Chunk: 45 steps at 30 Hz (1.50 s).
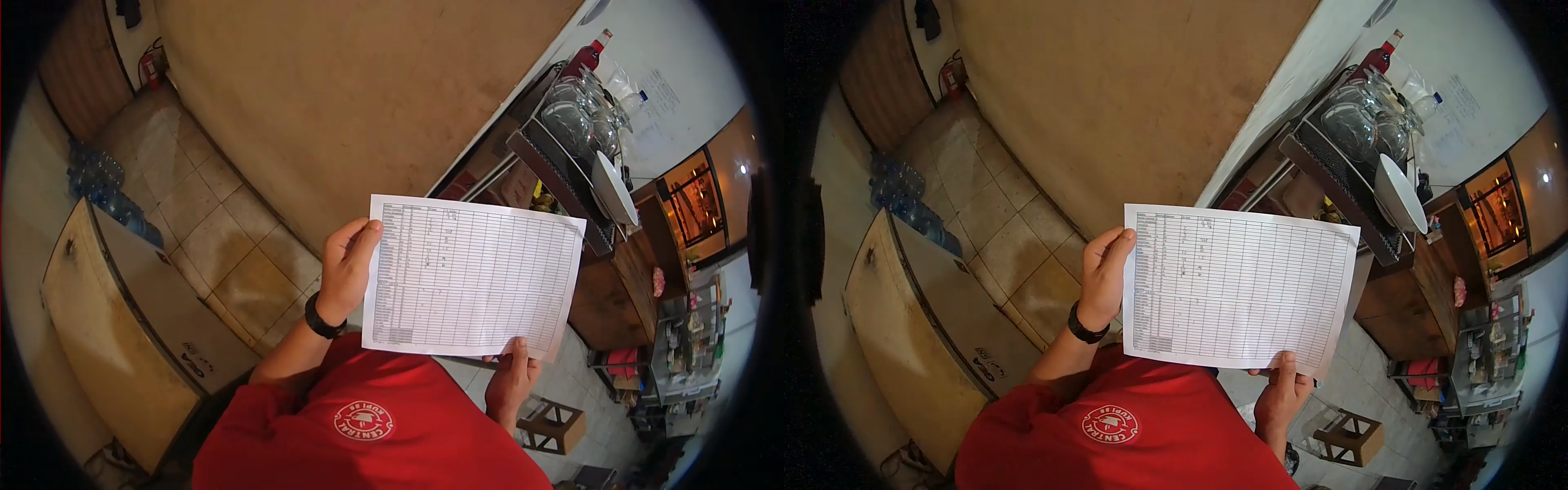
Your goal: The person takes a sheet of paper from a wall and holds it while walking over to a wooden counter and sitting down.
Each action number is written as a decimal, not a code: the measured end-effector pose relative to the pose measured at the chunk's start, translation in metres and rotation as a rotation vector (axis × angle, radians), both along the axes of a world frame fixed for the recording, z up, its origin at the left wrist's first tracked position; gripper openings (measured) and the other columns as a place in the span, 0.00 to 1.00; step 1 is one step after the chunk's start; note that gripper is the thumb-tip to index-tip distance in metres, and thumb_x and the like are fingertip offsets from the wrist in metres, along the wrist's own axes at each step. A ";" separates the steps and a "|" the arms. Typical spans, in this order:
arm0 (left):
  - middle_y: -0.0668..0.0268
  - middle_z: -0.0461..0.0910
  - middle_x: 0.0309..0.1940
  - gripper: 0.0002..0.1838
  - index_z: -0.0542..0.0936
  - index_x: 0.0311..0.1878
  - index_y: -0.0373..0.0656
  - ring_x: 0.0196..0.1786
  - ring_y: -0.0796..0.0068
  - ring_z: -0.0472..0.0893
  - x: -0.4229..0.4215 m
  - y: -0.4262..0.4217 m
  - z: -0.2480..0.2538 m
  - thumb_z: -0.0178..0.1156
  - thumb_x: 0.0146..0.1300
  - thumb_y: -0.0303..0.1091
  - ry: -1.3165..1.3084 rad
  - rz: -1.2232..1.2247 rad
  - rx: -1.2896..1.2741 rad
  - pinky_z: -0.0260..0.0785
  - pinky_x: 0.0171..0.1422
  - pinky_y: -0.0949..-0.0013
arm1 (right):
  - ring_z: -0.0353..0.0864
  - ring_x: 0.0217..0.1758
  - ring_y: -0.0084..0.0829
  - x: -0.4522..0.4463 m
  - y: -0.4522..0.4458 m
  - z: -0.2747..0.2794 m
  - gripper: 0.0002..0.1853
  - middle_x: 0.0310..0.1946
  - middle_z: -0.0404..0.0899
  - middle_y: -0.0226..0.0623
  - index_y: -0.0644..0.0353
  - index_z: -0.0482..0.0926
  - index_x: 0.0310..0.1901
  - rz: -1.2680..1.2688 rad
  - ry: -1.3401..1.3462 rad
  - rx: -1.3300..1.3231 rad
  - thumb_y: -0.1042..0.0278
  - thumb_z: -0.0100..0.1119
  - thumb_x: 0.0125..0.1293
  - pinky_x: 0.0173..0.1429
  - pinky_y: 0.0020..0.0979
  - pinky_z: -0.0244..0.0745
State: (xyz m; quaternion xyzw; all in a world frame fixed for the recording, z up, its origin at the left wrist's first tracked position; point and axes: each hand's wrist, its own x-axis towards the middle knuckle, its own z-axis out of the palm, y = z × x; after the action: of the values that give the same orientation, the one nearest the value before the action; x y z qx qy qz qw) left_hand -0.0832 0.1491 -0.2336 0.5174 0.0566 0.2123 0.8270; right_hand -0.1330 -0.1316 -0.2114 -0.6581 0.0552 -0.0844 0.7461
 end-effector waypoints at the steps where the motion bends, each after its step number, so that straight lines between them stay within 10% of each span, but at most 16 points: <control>1: 0.73 0.80 0.31 0.16 0.81 0.39 0.32 0.35 0.88 0.73 0.000 0.000 0.000 0.54 0.78 0.37 0.000 0.002 -0.002 0.65 0.40 0.78 | 0.76 0.29 0.28 0.000 0.000 0.000 0.10 0.32 0.79 0.38 0.64 0.75 0.42 -0.007 0.002 0.002 0.65 0.53 0.77 0.32 0.32 0.71; 45: 0.74 0.79 0.31 0.16 0.80 0.38 0.33 0.35 0.88 0.73 0.006 0.004 -0.005 0.55 0.78 0.37 0.004 -0.015 -0.027 0.65 0.40 0.78 | 0.79 0.29 0.29 0.007 0.004 -0.004 0.11 0.35 0.81 0.41 0.68 0.76 0.47 -0.018 -0.016 0.053 0.66 0.53 0.77 0.30 0.31 0.75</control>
State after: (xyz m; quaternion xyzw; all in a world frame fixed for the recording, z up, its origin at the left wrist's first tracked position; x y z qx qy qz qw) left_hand -0.0772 0.1528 -0.2388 0.5071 0.0574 0.2041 0.8354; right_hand -0.1259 -0.1274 -0.2156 -0.6369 0.0576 -0.0948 0.7629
